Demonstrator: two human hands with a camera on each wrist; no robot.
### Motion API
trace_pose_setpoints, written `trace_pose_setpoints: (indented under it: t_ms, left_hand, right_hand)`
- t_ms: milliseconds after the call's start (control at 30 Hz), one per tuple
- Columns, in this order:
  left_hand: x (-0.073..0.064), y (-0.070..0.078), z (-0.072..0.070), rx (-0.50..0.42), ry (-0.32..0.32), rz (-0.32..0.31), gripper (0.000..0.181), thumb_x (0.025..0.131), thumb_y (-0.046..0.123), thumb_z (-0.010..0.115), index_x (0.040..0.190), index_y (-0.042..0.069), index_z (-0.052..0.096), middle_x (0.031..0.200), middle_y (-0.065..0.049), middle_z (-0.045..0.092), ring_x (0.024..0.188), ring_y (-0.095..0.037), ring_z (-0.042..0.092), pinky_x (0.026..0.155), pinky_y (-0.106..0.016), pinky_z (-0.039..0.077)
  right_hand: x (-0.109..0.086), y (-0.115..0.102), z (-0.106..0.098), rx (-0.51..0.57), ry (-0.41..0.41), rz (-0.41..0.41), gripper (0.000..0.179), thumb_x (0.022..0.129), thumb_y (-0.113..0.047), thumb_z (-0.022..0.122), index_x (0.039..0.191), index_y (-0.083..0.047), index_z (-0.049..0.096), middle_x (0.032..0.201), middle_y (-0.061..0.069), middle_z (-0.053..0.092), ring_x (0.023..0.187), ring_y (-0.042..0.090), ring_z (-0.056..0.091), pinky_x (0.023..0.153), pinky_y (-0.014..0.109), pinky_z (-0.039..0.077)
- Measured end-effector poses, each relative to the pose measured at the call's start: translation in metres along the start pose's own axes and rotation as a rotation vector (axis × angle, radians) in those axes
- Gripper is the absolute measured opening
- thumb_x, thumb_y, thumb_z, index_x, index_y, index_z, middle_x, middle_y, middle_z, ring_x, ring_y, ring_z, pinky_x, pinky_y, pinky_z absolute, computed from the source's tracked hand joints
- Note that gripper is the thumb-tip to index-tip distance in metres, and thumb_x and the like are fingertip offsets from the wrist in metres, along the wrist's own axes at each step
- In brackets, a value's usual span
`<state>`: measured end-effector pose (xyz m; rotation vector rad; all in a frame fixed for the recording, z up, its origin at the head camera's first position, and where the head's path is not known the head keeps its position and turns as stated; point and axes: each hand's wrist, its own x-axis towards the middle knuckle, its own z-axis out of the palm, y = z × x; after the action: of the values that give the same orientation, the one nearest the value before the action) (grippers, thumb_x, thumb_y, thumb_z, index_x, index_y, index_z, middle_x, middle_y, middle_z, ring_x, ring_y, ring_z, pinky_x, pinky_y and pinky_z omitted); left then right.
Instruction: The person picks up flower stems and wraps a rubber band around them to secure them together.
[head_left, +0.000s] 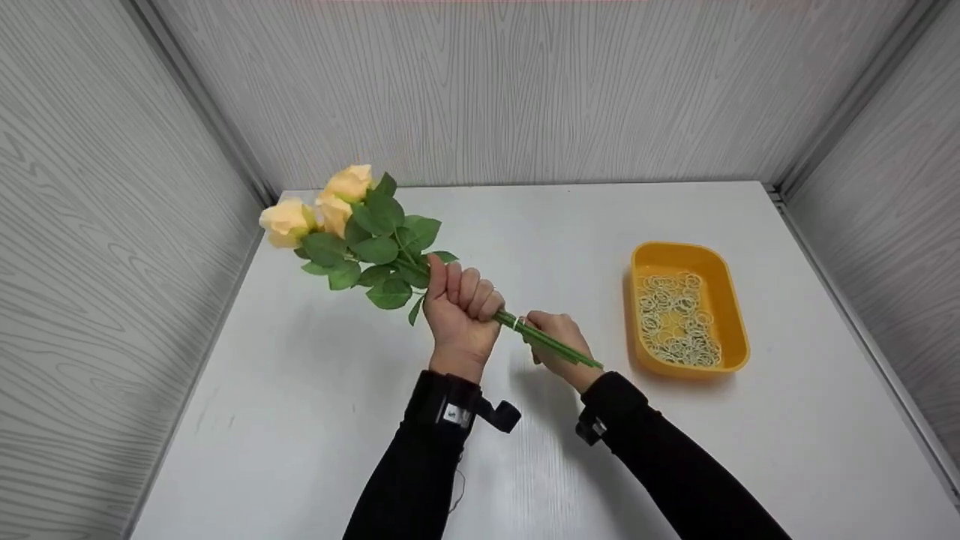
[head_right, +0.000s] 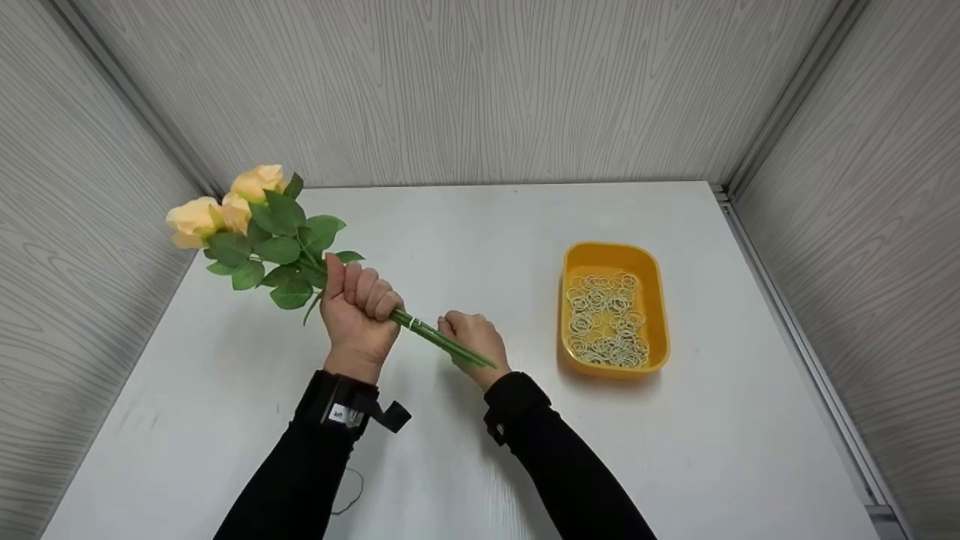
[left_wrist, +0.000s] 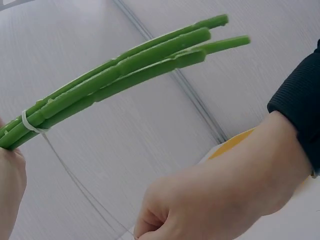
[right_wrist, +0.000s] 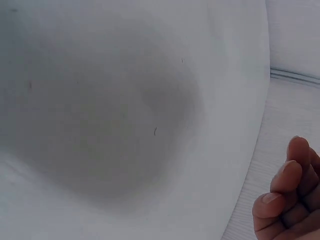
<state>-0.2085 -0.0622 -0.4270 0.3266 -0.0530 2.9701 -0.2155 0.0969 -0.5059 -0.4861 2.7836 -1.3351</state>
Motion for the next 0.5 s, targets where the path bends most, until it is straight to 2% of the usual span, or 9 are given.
trace_pose_setpoints:
  t_ms: [167, 300, 400, 500]
  left_hand:
    - [0.002, -0.003, 0.001, 0.053, 0.054, 0.132, 0.062, 0.111, 0.049, 0.031, 0.059, 0.016, 0.024, 0.054, 0.004, 0.014, 0.044, -0.009, 0.013, 0.045, -0.022, 0.012]
    - [0.004, -0.006, 0.002, 0.12, 0.097, 0.199, 0.062, 0.111, 0.047, 0.031, 0.059, 0.016, 0.021, 0.052, 0.003, 0.015, 0.043, -0.01, 0.011, 0.046, -0.023, 0.01]
    - [0.004, -0.008, 0.003, 0.171, 0.126, 0.237, 0.062, 0.112, 0.045, 0.032, 0.058, 0.016, 0.022, 0.05, 0.003, 0.017, 0.042, -0.011, 0.012, 0.046, -0.024, 0.009]
    - [0.005, -0.008, 0.002, 0.225, 0.147, 0.272, 0.062, 0.112, 0.043, 0.032, 0.057, 0.016, 0.024, 0.049, 0.003, 0.019, 0.042, -0.011, 0.013, 0.046, -0.025, 0.009]
  right_hand:
    - [-0.006, -0.001, 0.009, 0.08, -0.066, 0.046, 0.037, 0.106, -0.009, 0.048, 0.071, -0.004, 0.057, 0.049, -0.003, 0.05, 0.04, 0.006, 0.048, 0.042, 0.021, 0.034]
    - [-0.012, -0.002, 0.017, 0.059, -0.07, 0.081, 0.039, 0.106, -0.01, 0.048, 0.067, -0.008, 0.054, 0.049, -0.006, 0.047, 0.04, 0.005, 0.047, 0.044, 0.021, 0.034]
    - [-0.016, -0.004, 0.022, -0.009, -0.041, 0.049, 0.041, 0.103, -0.008, 0.051, 0.062, -0.014, 0.049, 0.048, -0.009, 0.044, 0.038, 0.003, 0.044, 0.044, 0.02, 0.032]
    - [-0.021, -0.005, 0.026, -0.12, -0.006, -0.059, 0.044, 0.101, -0.006, 0.054, 0.06, -0.015, 0.042, 0.051, -0.011, 0.037, 0.043, 0.003, 0.036, 0.047, 0.021, 0.028]
